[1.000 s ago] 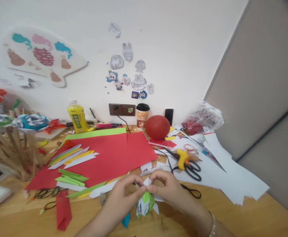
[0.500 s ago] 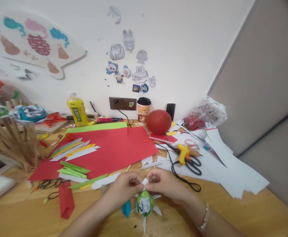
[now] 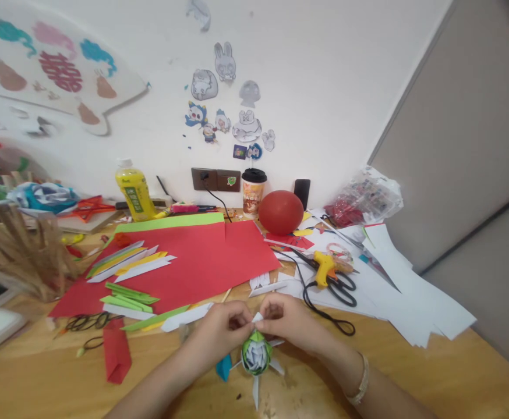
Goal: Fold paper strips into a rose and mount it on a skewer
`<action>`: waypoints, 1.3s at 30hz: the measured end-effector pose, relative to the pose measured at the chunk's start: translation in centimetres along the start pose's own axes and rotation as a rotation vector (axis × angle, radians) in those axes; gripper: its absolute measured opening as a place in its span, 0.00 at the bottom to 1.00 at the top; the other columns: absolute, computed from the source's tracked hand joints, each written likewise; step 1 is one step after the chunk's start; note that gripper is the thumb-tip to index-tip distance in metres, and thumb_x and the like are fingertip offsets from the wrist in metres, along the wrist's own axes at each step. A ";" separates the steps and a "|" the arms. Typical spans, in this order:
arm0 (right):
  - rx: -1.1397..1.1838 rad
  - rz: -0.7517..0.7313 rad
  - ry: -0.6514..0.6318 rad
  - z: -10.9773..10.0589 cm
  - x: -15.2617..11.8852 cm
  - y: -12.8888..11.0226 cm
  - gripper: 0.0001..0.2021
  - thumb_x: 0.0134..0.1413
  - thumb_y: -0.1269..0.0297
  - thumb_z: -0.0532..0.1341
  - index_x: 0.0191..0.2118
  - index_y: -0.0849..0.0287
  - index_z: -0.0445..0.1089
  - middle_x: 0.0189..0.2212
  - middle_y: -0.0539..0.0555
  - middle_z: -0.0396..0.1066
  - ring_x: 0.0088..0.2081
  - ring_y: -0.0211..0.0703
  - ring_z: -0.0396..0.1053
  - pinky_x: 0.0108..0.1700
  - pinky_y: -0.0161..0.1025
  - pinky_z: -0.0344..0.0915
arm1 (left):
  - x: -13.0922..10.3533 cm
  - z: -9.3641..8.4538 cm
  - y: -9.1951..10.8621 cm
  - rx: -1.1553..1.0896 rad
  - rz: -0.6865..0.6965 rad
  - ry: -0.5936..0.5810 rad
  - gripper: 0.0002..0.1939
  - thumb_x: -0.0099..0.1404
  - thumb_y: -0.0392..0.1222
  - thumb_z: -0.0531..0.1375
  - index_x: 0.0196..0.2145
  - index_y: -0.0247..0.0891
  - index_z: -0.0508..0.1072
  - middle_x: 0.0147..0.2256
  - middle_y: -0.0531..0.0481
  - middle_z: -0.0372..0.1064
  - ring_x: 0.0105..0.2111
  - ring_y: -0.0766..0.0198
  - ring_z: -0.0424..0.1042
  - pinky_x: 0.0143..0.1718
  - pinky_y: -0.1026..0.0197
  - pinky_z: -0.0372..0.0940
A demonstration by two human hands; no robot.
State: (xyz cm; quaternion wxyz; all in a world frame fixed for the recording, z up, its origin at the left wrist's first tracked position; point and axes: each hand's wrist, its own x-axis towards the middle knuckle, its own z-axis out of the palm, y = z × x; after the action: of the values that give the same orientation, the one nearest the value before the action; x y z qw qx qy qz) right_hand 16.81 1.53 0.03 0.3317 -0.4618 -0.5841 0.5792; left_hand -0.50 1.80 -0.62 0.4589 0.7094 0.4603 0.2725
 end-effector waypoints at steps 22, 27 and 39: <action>-0.544 -0.320 0.047 0.2 -0.6 -0.9 0.05 0.48 0.74 0.59 0.26 0.58 0.68 0.23 0.47 0.67 0.28 0.36 0.64 0.30 0.31 0.58 | -0.7 -1.1 2.3 0.176 -0.026 0.011 0.06 0.50 0.35 0.54 0.22 0.36 0.72 0.21 0.53 0.70 0.23 0.67 0.66 0.24 0.68 0.59; -0.509 -0.324 0.031 0.3 -0.7 -1.0 0.08 0.51 0.74 0.58 0.34 0.57 0.72 0.29 0.49 0.72 0.32 0.39 0.67 0.35 0.33 0.61 | -0.8 -1.3 2.9 0.141 -0.017 0.062 0.06 0.50 0.35 0.55 0.21 0.36 0.72 0.22 0.53 0.71 0.25 0.65 0.68 0.26 0.66 0.61; -0.270 -0.293 0.380 0.2 0.3 -0.1 0.09 0.48 0.71 0.55 0.31 0.58 0.72 0.29 0.53 0.76 0.32 0.43 0.72 0.35 0.37 0.66 | -0.2 0.0 1.7 -0.484 -0.018 0.015 0.26 0.47 0.48 0.66 0.42 0.37 0.65 0.40 0.45 0.70 0.40 0.57 0.70 0.40 0.59 0.65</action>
State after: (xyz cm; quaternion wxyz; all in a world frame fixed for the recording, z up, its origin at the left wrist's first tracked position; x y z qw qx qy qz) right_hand 16.47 1.72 0.07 0.4511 -0.5126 -0.6440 0.3451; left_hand 0.13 1.36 0.92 0.6145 0.5724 0.3915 0.3762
